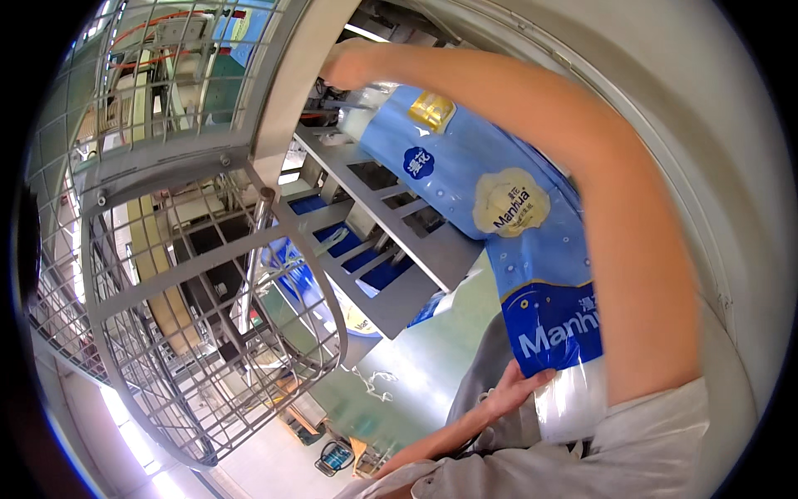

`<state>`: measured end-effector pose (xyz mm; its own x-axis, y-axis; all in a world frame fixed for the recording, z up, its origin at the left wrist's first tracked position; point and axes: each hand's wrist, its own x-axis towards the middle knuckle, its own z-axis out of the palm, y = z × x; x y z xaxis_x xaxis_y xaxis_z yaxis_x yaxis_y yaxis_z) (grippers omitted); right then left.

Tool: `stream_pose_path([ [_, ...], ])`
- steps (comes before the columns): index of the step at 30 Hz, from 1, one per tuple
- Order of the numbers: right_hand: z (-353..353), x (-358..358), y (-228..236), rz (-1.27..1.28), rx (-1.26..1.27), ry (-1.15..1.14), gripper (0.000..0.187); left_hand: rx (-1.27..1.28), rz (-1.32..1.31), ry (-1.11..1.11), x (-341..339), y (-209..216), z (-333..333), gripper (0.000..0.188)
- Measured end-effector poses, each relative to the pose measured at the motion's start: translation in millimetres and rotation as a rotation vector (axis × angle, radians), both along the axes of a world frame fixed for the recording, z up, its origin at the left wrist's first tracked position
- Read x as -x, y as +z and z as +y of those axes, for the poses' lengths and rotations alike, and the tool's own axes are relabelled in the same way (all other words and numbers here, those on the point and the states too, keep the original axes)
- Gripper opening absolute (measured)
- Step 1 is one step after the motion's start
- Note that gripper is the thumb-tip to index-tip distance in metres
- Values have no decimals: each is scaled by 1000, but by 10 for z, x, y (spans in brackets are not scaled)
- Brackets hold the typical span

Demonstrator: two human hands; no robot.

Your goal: The person takes a bundle of plastic packaging bags from a rack, sits on the floor to sort through them and remove a damaged outer layer, then replaces the bundle onto the machinery rack.

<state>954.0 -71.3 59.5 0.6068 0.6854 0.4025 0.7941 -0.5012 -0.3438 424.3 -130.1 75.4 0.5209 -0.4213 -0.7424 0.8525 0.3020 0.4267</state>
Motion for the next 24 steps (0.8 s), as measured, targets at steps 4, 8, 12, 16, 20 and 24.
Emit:
stream_pose_path([
  [4, -507, 1110, 69, -195, -93, 49, 35, 13, -11, 95, 22, -64, -5, 31],
  [8, -1362, 2809, 150, 269, 67, 180, 30, 41, -21, 98, 186, -185, -59, 30],
  [12, -1943, 3153, -536, 723, 297, -119, 35, 54, -11, 137, 357, -369, -111, 29],
  [16, -2510, 3610, -714, 846, 120, -566, 53, 92, 40, 207, 358, -433, -175, 29],
  [20, -3136, 4062, -661, 1881, -410, -658, 62, 89, 43, 240, 348, -490, -238, 31],
  [24, -3361, 4394, -627, 2175, -482, -540, 58, 32, 10, 148, 414, -603, -225, 31],
])
